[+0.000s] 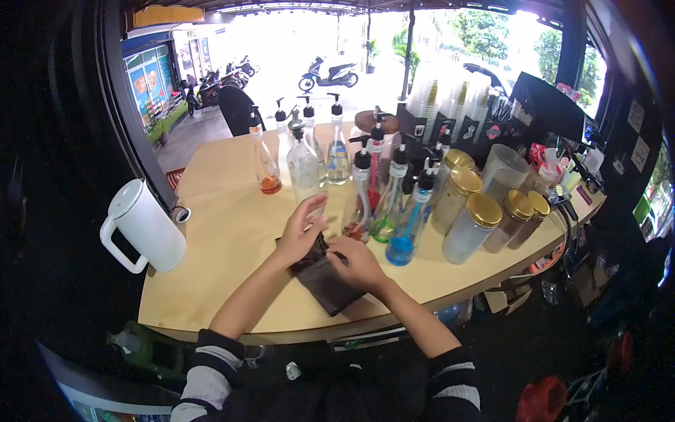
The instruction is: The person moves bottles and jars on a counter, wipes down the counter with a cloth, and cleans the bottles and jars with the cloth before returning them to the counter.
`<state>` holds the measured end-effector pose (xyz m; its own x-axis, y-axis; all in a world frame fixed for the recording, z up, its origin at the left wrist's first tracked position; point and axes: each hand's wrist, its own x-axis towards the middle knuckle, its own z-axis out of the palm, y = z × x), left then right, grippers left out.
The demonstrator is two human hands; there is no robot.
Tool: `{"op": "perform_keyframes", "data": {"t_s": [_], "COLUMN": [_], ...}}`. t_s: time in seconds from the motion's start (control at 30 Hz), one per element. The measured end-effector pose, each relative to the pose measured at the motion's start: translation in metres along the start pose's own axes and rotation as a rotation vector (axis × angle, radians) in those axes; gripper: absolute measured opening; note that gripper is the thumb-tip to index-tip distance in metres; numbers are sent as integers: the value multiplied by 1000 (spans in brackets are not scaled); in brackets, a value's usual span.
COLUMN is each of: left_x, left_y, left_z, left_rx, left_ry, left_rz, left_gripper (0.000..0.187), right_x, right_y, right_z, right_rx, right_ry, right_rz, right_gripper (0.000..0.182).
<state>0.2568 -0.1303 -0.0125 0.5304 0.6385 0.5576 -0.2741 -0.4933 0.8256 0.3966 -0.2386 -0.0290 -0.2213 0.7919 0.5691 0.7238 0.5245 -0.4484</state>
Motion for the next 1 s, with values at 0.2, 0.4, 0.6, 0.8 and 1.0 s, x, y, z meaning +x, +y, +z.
{"op": "perform_keyframes", "data": {"t_s": [0.2, 0.4, 0.6, 0.8, 1.0], "left_x": [52, 60, 34, 5, -16], "left_y": [-29, -14, 11, 44, 62], "left_z": [47, 63, 47, 5, -44], "left_rx": [257, 76, -39, -1, 72], "left_ry": [-50, -20, 199, 318, 332], "left_rz": [44, -95, 88, 142, 120], "left_gripper": [56, 36, 30, 28, 27], "right_x": [-32, -56, -22, 81, 127], "right_y": [-7, -7, 3, 40, 77], "right_z": [-77, -96, -67, -23, -9], "right_rx": [45, 97, 402, 122, -57], "right_ry": [419, 416, 429, 505, 736], "right_rz": [28, 129, 189, 269, 653], "right_gripper": [7, 5, 34, 78, 84]}}
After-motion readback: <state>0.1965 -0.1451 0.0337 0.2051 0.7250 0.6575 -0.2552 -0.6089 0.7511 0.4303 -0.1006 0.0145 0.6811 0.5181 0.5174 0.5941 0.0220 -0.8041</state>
